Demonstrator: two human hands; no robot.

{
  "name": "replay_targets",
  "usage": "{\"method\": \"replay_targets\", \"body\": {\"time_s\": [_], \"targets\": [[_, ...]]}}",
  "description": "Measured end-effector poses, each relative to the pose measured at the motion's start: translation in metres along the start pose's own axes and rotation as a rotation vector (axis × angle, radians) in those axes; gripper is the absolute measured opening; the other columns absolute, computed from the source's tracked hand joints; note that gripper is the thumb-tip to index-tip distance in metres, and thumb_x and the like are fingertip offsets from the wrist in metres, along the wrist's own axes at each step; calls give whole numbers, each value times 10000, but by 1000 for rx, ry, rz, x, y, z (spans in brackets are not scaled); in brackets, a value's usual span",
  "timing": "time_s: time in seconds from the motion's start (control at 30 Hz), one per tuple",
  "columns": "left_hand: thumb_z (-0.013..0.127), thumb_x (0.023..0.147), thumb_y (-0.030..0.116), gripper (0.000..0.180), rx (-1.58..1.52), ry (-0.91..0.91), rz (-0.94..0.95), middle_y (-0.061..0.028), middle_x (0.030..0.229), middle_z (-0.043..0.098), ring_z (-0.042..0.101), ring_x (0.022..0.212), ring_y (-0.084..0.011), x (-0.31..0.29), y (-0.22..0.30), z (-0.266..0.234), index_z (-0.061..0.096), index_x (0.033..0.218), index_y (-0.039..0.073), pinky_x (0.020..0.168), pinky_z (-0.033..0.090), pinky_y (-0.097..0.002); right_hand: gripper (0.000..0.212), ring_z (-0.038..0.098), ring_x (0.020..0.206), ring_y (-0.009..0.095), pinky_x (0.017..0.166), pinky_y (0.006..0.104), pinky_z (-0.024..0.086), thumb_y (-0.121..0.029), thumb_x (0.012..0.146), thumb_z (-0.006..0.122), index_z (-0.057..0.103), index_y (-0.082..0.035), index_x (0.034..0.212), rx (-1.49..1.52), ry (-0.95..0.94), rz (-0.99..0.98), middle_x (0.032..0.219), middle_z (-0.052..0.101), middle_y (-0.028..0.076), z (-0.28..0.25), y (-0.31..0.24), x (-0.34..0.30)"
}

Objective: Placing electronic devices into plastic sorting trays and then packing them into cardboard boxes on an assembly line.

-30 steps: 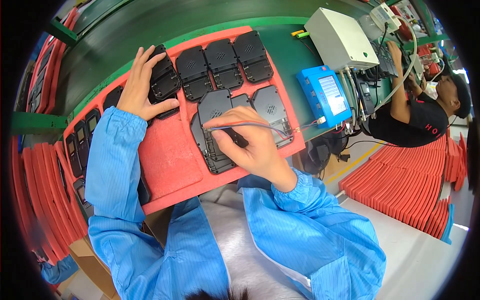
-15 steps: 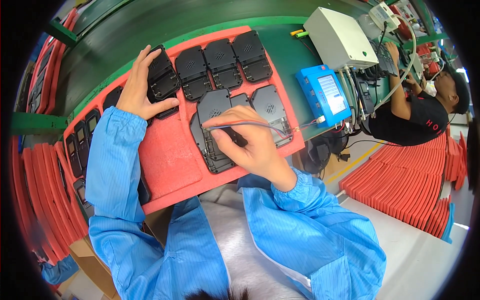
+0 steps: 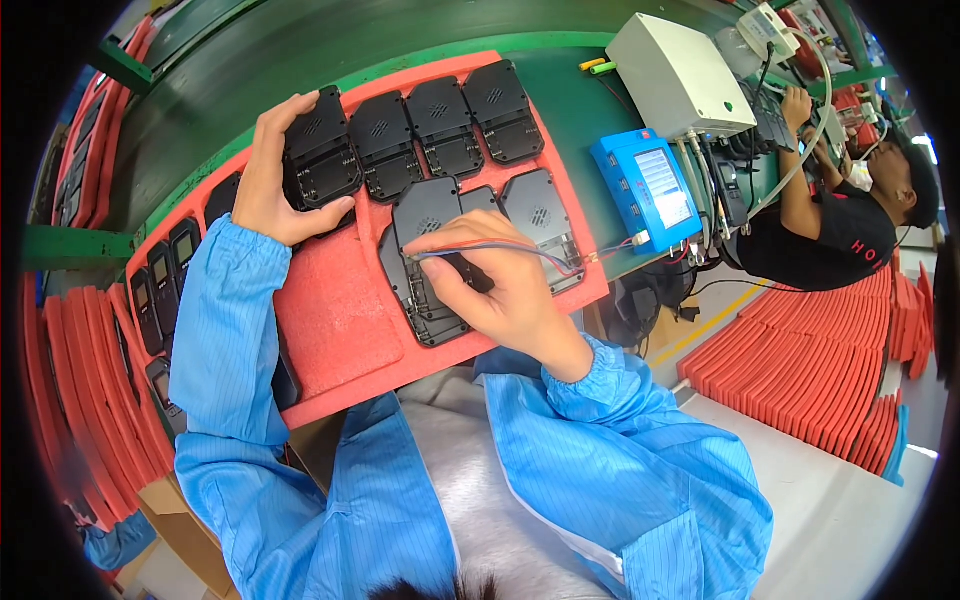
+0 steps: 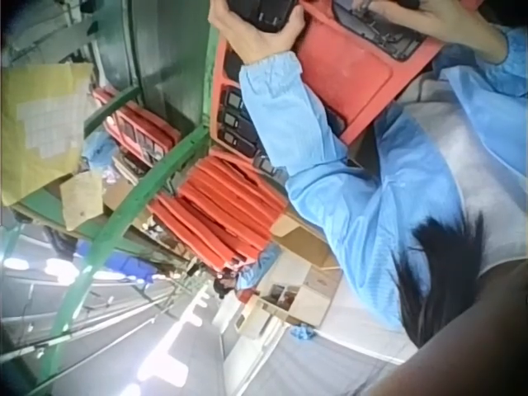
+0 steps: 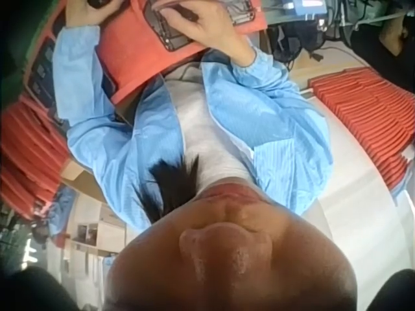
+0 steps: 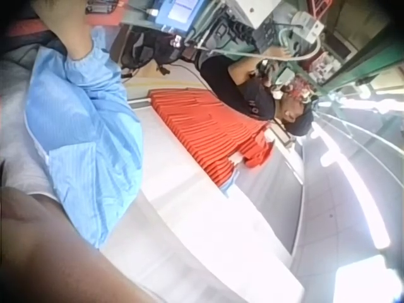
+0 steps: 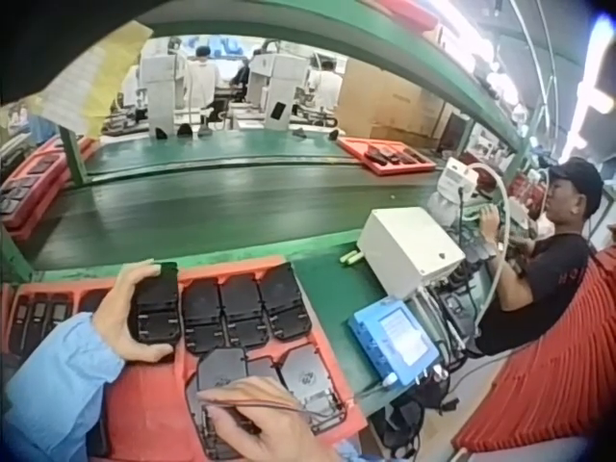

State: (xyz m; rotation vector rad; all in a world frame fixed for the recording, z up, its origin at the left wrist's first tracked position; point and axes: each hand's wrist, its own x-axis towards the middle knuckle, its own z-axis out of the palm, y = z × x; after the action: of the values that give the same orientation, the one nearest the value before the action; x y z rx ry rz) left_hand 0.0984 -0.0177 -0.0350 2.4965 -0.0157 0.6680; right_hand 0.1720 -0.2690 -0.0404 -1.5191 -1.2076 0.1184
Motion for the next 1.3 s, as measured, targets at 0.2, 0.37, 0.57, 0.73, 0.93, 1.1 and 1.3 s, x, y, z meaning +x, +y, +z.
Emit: {"method": "replay_targets", "body": {"time_s": [0.2,0.37,0.57,0.73,0.93,1.1,1.3], "targets": [[785,504,174,936,-45,76,42,-159,1238,419,433,1180,-318,-2,17,-1,350,1324,53,1017,346,-390,158,562,737,218,675,316,431,-46,802,595,649,0,943,-10,-38,-6,804,626,101,-2,-3,1],[803,500,202,945,-214,40,29,-162,1248,415,418,1196,-332,-13,41,5,352,1313,29,1025,330,-406,174,590,779,208,724,308,467,-52,868,525,601,49,987,175,208,16,870,636,136,-9,-1,-13],[858,477,327,1036,-223,-105,223,-189,1287,383,379,1230,-381,-25,66,32,333,1326,51,1040,291,-473,231,626,821,229,772,322,501,-81,927,436,546,78,1054,353,480,17,921,629,177,-10,-5,-7],[869,453,411,1108,-272,-171,167,-204,1361,311,333,1269,-399,-30,75,39,302,1337,54,1061,252,-509,230,609,811,219,744,312,486,-83,921,447,556,77,1045,222,241,45,909,633,170,-12,-2,3],[860,475,420,1114,-347,-235,99,-206,1412,248,302,1292,-397,-32,74,40,271,1349,59,1080,215,-536,189,574,746,213,666,299,447,-23,825,550,626,38,987,124,154,-111,849,633,128,-4,2,5],[852,490,426,1116,-281,-206,64,-208,1420,236,305,1287,-400,-34,79,44,254,1362,68,1080,210,-547,196,563,723,214,655,303,430,-11,787,594,657,3,972,105,157,-20,832,632,104,2,1,4],[838,504,452,1095,-207,-221,75,-205,1419,243,318,1277,-403,-33,80,42,267,1359,73,1072,225,-551,206,556,731,221,688,322,409,-32,784,605,658,-18,983,73,204,-85,821,627,84,4,5,6]]}}
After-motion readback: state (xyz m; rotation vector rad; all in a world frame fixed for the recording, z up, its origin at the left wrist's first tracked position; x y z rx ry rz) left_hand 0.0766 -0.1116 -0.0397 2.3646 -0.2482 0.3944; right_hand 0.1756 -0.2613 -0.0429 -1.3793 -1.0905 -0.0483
